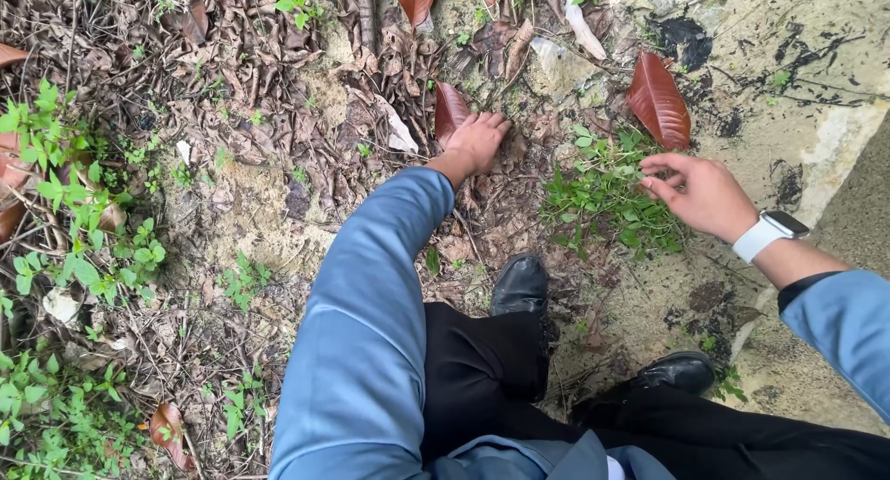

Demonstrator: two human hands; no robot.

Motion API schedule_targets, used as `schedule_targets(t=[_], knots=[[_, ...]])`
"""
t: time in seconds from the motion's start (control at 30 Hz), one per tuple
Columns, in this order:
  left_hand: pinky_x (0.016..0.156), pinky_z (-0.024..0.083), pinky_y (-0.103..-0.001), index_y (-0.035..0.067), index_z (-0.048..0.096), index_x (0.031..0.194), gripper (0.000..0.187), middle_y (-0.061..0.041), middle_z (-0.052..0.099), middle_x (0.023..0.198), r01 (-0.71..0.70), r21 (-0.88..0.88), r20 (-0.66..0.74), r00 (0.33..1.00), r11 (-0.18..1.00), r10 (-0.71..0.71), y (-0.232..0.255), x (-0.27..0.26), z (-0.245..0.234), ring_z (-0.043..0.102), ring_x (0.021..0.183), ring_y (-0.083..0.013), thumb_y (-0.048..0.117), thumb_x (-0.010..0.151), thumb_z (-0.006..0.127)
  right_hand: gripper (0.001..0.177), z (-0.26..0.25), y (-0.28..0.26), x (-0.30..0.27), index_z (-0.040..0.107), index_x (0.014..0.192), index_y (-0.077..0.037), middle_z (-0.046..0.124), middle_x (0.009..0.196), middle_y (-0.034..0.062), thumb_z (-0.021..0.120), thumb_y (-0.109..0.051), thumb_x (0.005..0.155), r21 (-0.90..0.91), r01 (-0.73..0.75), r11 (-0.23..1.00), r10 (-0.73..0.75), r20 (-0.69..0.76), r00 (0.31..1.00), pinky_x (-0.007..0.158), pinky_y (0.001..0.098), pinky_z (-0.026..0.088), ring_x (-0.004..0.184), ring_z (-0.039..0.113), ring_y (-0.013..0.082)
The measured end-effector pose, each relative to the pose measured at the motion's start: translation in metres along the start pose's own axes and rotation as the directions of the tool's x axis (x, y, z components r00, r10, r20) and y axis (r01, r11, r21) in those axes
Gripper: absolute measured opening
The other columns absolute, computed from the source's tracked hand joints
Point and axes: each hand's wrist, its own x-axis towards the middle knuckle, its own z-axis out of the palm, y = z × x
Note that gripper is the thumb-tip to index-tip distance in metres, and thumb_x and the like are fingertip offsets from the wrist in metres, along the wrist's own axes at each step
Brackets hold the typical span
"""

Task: Pulling weeds and small plants from the ground in an outdoor area.

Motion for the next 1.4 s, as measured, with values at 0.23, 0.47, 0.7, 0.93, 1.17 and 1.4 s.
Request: schedule_targets(t=[0.23,0.47,0.7,0.93,1.17,1.4], knots=[[0.119,0.030,-0.043,-0.001,0.042,0.148,0.073,-0.014,0.040,0.150,-0.042,0.169,-0.117,0.991,0.985,0.062,-0.020,0.024,0.025,0.040,0.137,-0.0291,0.012,0.082,0.073,0.031,0.000,0.009,0.003,0.072,0.127,-0.014,0.080,0.095,0.0086,0.070,-0.023,0.097,0.024,-0.025,0.999,0.025,-0.002,1.000,0.076,0.0353,0.060,0.085,0.077,0.0174],[0.109,0.046,-0.036,-0.004,0.058,0.133,0.049,-0.012,0.052,0.133,0.128,0.425,-0.206,0.978,0.896,-0.042,-0.055,0.020,-0.011,0.048,0.128,-0.0241,0.000,0.085,0.069,0.031,0.005,0.003,0.016,0.070,0.128,-0.012,0.080,0.100,0.0067,0.067,-0.018,0.098,0.063,-0.055,0.996,0.052,0.047,0.998,0.082,0.0337,0.060,0.089,0.077,0.0158],[0.104,0.049,-0.038,0.001,0.071,0.109,0.023,-0.012,0.059,0.129,0.181,0.197,-0.243,0.961,0.964,-0.130,-0.065,0.030,-0.021,0.052,0.125,-0.0269,0.002,0.086,0.068,0.031,0.011,0.011,0.022,0.069,0.128,-0.010,0.080,0.104,0.0060,0.066,-0.018,0.098,0.104,-0.066,0.992,0.060,0.068,0.996,0.083,0.0328,0.060,0.090,0.078,0.0151],[0.098,0.053,-0.040,-0.002,0.070,0.113,0.020,-0.019,0.064,0.121,0.164,0.145,-0.353,0.930,0.976,-0.104,-0.077,0.063,0.009,0.058,0.118,-0.0320,0.003,0.094,0.066,0.032,0.013,0.025,0.025,0.070,0.127,-0.009,0.080,0.105,0.0055,0.067,-0.018,0.097,0.130,-0.038,0.991,0.033,0.039,0.999,0.081,0.0323,0.061,0.089,0.078,0.0148],[0.096,0.054,-0.036,0.005,0.073,0.104,0.018,-0.009,0.067,0.111,-0.056,-0.699,-0.238,0.958,0.713,-0.158,0.033,0.028,-0.043,0.066,0.104,-0.0189,0.019,0.097,0.063,0.033,-0.001,-0.009,0.020,0.066,0.132,-0.007,0.077,0.110,0.0082,0.065,-0.018,0.100,0.210,-0.048,0.976,0.044,0.024,0.999,0.076,0.0317,0.060,0.090,0.076,0.0152],[0.086,0.061,-0.029,0.007,0.077,0.111,0.019,-0.003,0.078,0.100,-0.398,-0.892,-0.390,0.917,0.215,0.080,0.113,0.022,-0.041,0.072,0.089,-0.0102,0.019,0.098,0.070,0.041,-0.007,-0.031,0.014,0.057,0.141,-0.005,0.071,0.127,0.0070,0.060,-0.010,0.101,0.427,0.069,0.902,-0.064,-0.027,0.998,0.071,0.0280,0.060,0.089,0.073,0.0133]])
